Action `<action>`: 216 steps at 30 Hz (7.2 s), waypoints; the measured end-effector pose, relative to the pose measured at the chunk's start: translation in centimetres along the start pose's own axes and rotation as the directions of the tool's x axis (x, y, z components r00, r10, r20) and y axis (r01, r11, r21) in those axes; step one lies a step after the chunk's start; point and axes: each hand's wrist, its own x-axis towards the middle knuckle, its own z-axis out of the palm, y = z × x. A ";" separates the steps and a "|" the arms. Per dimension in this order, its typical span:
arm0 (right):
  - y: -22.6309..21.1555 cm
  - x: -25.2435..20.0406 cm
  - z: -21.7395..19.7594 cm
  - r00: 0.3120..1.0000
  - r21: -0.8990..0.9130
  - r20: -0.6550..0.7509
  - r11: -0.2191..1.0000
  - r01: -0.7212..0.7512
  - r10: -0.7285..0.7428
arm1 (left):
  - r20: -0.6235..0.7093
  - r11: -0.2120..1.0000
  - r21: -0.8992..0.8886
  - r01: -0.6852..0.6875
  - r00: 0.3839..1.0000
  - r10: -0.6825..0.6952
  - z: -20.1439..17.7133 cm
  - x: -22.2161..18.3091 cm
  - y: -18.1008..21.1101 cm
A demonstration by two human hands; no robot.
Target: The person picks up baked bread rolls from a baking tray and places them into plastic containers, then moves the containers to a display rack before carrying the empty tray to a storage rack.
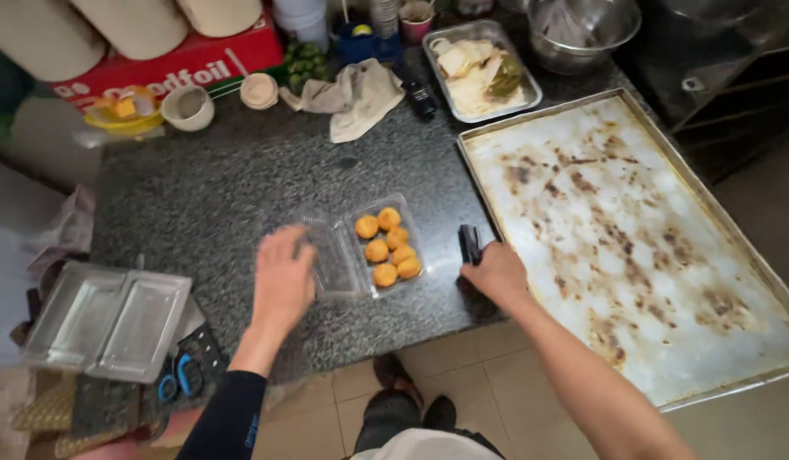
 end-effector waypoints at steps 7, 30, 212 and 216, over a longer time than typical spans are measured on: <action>2.4 2.0 2.0 0.854 0.824 0.519 0.260 -0.504 0.010 | -0.127 0.827 -0.492 0.271 0.918 -0.376 7.8 1.0 1.2; 4.6 -11.2 0.8 0.804 0.800 0.595 0.098 -0.592 -0.005 | 0.188 0.854 -0.506 -0.121 0.951 0.246 8.6 1.1 11.4; 2.6 -13.3 3.6 0.935 0.496 0.352 0.840 -0.221 0.039 | 0.755 0.877 -0.480 0.022 0.519 0.401 14.3 7.2 13.6; 2.6 -13.4 3.9 0.956 0.473 0.294 0.871 -0.136 -0.010 | 0.743 0.873 -0.486 -0.021 0.515 0.426 13.2 7.1 14.0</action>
